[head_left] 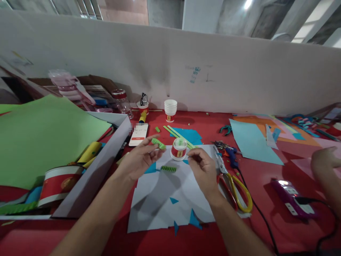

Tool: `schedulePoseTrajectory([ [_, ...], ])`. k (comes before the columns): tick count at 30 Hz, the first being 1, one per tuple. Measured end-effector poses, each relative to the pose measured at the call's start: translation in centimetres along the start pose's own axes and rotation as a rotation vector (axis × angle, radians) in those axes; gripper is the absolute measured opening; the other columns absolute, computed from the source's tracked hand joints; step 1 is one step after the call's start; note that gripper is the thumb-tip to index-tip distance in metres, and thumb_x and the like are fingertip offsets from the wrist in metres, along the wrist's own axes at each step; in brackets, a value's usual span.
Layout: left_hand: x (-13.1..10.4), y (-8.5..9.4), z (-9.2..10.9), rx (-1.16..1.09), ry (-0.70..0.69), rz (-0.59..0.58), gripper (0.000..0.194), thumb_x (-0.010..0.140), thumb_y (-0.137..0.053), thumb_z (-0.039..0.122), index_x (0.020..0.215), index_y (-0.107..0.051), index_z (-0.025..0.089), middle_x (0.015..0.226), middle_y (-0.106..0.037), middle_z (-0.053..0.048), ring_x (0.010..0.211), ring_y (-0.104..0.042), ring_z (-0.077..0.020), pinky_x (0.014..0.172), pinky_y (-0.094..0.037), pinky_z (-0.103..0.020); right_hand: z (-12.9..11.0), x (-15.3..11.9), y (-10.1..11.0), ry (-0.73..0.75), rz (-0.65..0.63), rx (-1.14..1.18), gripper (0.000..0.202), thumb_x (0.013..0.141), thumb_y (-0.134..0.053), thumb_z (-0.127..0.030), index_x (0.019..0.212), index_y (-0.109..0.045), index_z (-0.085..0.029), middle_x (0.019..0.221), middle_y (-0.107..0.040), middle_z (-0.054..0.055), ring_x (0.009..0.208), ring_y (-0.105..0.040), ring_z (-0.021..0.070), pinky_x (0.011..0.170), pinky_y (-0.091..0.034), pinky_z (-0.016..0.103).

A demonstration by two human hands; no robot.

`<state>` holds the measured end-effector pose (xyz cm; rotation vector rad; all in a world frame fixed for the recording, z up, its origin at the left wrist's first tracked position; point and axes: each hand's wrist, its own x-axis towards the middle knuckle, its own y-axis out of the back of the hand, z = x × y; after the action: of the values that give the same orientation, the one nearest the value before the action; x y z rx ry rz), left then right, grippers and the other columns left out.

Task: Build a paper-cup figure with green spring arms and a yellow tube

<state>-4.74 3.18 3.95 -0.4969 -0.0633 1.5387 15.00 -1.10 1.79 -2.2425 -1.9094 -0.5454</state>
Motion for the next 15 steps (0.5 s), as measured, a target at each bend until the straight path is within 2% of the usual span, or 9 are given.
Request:
schedulePoseTrajectory([
  [2,-2.0,-0.5,-0.8,-0.232,0.117,-0.093,0.023,0.071,-0.071,0.009,0.091,-0.065,0.020,0.077,-0.070,-0.001,0.081,-0.071,-0.0160,0.076,-0.056,-0.026,-0.2,-0.5,-0.8,-0.020,-0.138,0.069,0.016,0.079,-0.064,-0.023,0.096,-0.063,-0.022,0.094,-0.065,0.003,0.073,-0.059,0.0145,0.061,-0.047,0.025],
  [5,-3.2,-1.3,-2.2,-0.322,0.181,-0.188,0.026,0.066,-0.079,0.010,0.086,-0.065,0.019,0.076,-0.069,0.000,0.074,-0.068,-0.0130,0.072,-0.055,-0.023,-0.2,-1.1,-1.8,-0.055,-0.194,0.135,0.029,0.079,-0.070,-0.027,0.107,-0.062,-0.023,0.100,-0.065,0.003,0.073,-0.061,0.0139,0.062,-0.050,0.026],
  [9,-3.1,-1.8,-3.5,-0.219,0.054,-0.209,0.032,0.065,-0.084,0.015,0.090,-0.065,0.020,0.072,-0.064,0.004,0.066,-0.060,-0.0077,0.065,-0.049,-0.018,0.0,-1.2,-1.9,-0.062,-0.172,0.134,0.026,0.079,-0.072,-0.028,0.103,-0.065,-0.023,0.095,-0.065,0.002,0.071,-0.060,0.0136,0.061,-0.049,0.026],
  [15,-3.5,-1.3,-3.6,-0.028,-0.170,-0.146,0.035,0.064,-0.084,0.017,0.093,-0.067,0.021,0.084,-0.063,0.002,0.078,-0.058,-0.0111,0.069,-0.049,-0.021,0.0,-1.1,-1.8,-0.097,-0.200,0.096,0.021,0.081,-0.068,-0.027,0.101,-0.069,-0.023,0.092,-0.066,0.002,0.073,-0.061,0.0145,0.064,-0.049,0.026],
])
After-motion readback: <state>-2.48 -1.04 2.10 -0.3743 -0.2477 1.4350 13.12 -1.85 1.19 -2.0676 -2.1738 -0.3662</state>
